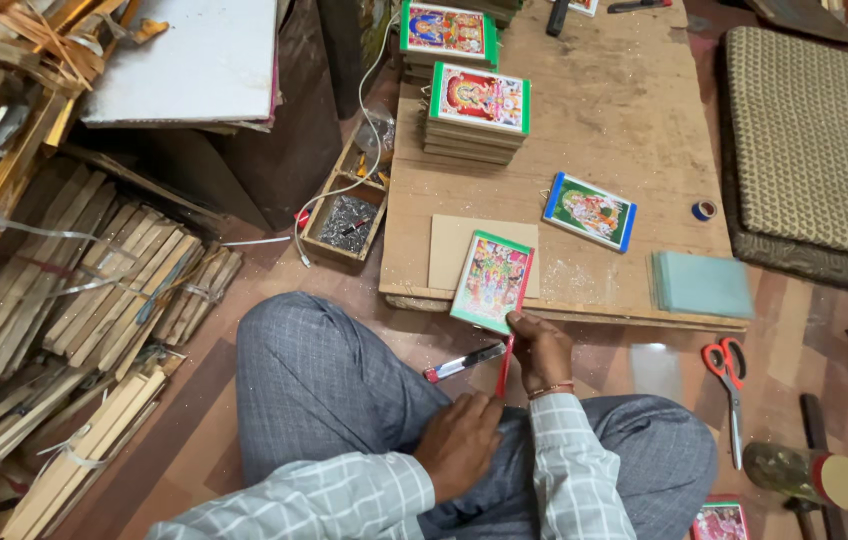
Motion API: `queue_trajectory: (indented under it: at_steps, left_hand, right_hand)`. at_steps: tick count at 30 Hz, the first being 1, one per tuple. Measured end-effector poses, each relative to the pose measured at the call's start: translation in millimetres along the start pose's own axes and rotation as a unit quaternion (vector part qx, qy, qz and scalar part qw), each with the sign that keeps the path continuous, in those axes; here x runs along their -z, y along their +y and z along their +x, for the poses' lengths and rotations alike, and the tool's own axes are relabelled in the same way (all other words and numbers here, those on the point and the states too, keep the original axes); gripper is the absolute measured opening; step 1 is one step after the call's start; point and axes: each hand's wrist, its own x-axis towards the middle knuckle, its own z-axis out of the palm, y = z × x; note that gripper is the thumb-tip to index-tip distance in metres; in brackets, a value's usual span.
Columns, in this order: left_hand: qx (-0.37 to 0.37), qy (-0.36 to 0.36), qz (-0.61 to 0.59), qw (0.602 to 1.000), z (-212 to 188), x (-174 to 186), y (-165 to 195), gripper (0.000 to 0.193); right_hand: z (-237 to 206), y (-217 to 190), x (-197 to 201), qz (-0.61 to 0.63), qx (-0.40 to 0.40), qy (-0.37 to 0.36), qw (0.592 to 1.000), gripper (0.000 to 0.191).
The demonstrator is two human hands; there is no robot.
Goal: The person sits on the floor at a low table and assembles small framed religious picture plaques. They press a red plastic edge strip onto the sides of a printed picture board, trim the strip with a utility knife, fit the pieces together, and place finished plaques onto a stack.
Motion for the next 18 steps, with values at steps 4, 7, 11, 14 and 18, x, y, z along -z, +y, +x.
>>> queue_trajectory:
  at_steps: [4,7,11,14,18]
  left_hand:
    - [0.006,0.005,0.016,1.000,-1,-4,2,0.042]
    - [0.013,0.078,0.023,0.997,-2,1,-6,0.043]
    - [0.116,0.116,0.037,0.986,14,21,-40,0.038]
    - [0.205,0.105,0.050,0.972,37,40,-76,0.025]
    - [0.158,0.168,-0.032,0.973,65,43,-106,0.024]
  right_hand:
    - [-1,-3,-4,0.030,-0.007,-0.009,0.999,0.018]
    - [0,-2,-6,0.018,-0.002,0.006,1.000,0.017]
    - [3,3,-6,0.022,0.012,0.009,1.000,0.009]
    - [5,6,-5,0.027,0.024,-0.004,0.999,0.012]
    - [6,5,-6,0.010,0.012,0.027,1.000,0.011]
